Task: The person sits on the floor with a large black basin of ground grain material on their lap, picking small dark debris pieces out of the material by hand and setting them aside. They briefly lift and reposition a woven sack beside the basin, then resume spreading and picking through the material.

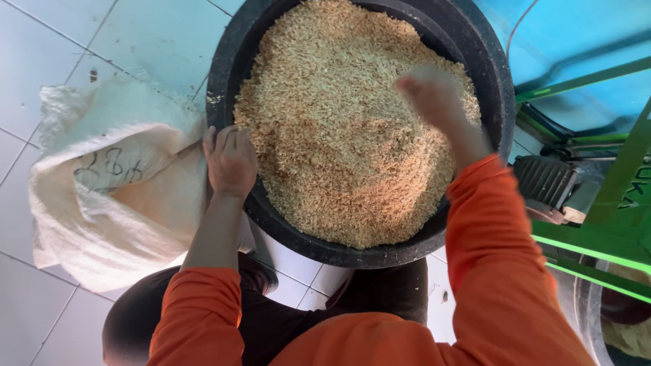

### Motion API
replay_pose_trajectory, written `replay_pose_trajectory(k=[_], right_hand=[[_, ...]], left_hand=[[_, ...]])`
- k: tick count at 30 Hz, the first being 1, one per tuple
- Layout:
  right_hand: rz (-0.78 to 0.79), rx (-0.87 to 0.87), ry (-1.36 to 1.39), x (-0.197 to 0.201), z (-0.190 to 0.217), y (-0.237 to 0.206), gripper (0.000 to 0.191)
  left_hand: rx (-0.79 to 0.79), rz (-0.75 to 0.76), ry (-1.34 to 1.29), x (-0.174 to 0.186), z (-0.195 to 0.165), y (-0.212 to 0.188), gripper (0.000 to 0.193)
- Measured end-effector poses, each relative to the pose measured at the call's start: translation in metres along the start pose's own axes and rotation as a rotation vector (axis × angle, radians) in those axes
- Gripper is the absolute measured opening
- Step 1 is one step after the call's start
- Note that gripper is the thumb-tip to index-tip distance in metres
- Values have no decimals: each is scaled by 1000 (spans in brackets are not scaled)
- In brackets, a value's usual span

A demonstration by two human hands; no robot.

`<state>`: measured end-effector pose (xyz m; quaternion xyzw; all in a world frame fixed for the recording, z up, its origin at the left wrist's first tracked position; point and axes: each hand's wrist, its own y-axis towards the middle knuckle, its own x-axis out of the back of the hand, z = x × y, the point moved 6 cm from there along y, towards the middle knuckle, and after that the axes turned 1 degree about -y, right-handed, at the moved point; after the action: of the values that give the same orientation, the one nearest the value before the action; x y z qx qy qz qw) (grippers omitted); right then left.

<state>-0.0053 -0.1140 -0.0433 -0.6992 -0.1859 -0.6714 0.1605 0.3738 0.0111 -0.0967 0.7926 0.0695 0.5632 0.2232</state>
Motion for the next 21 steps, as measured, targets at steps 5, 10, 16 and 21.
replay_pose_trajectory(k=[5,10,16,21], right_hand=[[-241,-190,69,30,-130,-37,22],[299,-543,-33,-46,-128,-115,49],[201,-916,658,-93,-56,-189,42],[79,-742,537,-88,-35,-179,33]], left_hand=[[-8,39,-4,0,-2,-1,18],[-12,28,-19,-4,-1,-2,17],[-6,24,23,-14,3,-8,15],[-8,14,17,-16,5,-12,16]])
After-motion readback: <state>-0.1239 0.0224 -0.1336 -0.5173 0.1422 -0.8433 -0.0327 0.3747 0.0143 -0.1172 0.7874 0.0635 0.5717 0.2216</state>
